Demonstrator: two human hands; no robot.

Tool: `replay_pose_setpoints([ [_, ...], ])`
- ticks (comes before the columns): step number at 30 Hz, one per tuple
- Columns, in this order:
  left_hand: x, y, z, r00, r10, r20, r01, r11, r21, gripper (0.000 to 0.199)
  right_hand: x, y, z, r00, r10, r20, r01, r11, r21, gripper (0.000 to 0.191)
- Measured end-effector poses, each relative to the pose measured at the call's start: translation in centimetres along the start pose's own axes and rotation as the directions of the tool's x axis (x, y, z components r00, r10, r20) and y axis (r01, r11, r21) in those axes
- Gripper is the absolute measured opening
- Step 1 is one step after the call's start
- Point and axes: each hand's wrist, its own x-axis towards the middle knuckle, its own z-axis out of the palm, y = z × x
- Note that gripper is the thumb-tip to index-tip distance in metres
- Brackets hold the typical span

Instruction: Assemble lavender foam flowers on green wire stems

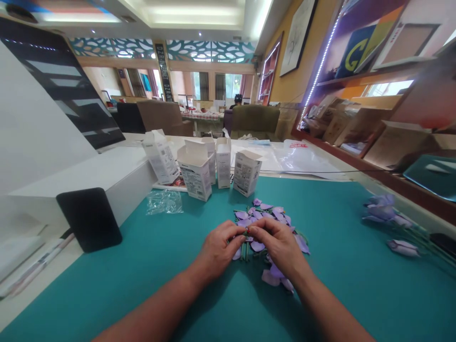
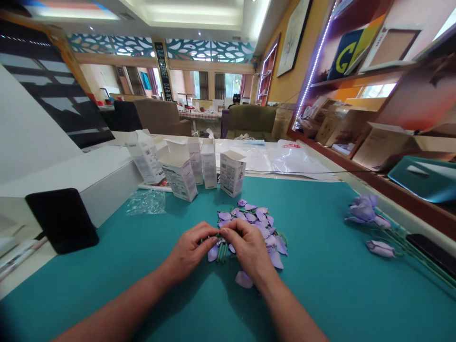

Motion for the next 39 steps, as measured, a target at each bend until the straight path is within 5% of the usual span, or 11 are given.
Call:
replay_pose_setpoints([
  [17, -0.2, -0.2, 0.3, 1.000, 0.015, 0.006, -0.015, 0.997, 0.075, 0.024, 0.2, 0.9, 0.2, 0.998, -0.056, -0.001, 0.055, 0.992, -0.116, 0.020],
  [39, -0.3, -0.4, 0.2, 0.999, -0.001, 0.045, -0.004, 0.995, 0.102, 0.029, 0.0, 0.9, 1.1, 0.999, -0.038, 0.019, 0.038, 0.999, -0.024, 0.018],
])
